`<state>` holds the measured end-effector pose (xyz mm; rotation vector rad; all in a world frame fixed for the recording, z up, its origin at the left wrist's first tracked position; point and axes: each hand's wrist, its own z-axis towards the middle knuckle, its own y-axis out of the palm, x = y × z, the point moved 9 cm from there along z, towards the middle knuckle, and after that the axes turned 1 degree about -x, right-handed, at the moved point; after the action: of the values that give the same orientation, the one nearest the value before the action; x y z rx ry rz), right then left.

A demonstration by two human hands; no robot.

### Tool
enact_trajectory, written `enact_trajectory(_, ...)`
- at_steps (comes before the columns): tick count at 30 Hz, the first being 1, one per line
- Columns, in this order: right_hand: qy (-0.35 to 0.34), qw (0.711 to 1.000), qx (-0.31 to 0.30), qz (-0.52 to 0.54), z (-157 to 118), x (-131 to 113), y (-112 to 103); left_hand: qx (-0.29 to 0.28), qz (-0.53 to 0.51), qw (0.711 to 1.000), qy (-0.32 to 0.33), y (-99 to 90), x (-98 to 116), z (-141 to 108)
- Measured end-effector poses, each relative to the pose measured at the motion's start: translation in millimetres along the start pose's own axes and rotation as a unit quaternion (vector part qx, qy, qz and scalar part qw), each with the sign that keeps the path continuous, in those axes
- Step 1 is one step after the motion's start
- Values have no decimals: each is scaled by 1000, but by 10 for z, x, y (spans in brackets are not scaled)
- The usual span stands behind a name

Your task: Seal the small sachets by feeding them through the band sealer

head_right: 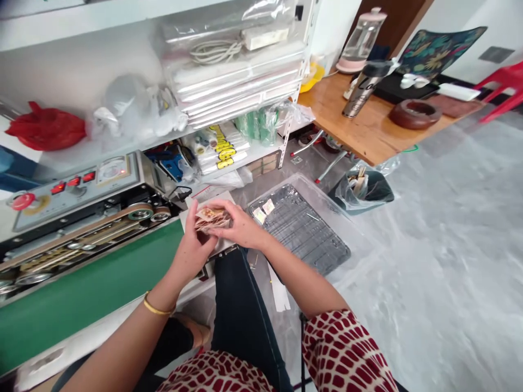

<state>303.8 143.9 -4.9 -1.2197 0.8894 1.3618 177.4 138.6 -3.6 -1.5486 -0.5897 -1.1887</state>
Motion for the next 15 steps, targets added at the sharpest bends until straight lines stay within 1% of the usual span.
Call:
enact_trajectory(3,-12,999,24,-38,0,8,-112,17,36,999,2,-3,-36,81)
enact_trajectory(5,-19,997,25,-70,21,1,-155,26,58,998,9,-4,-24,156)
enact_trajectory(8,-19,992,13,-124,63,14,-145,38,73,997,12,-12,-2,253)
enact_trajectory(11,-27,988,20,-153,81,-28,-107,55,88,995,-8,-35,-20,283)
enact_trajectory(13,-49,985,12,-166,69,-110,-70,48,81,996,8,-20,14,277)
enact_trajectory(15,-74,985,-17,-155,35,-164,-64,35,67,997,32,4,66,264)
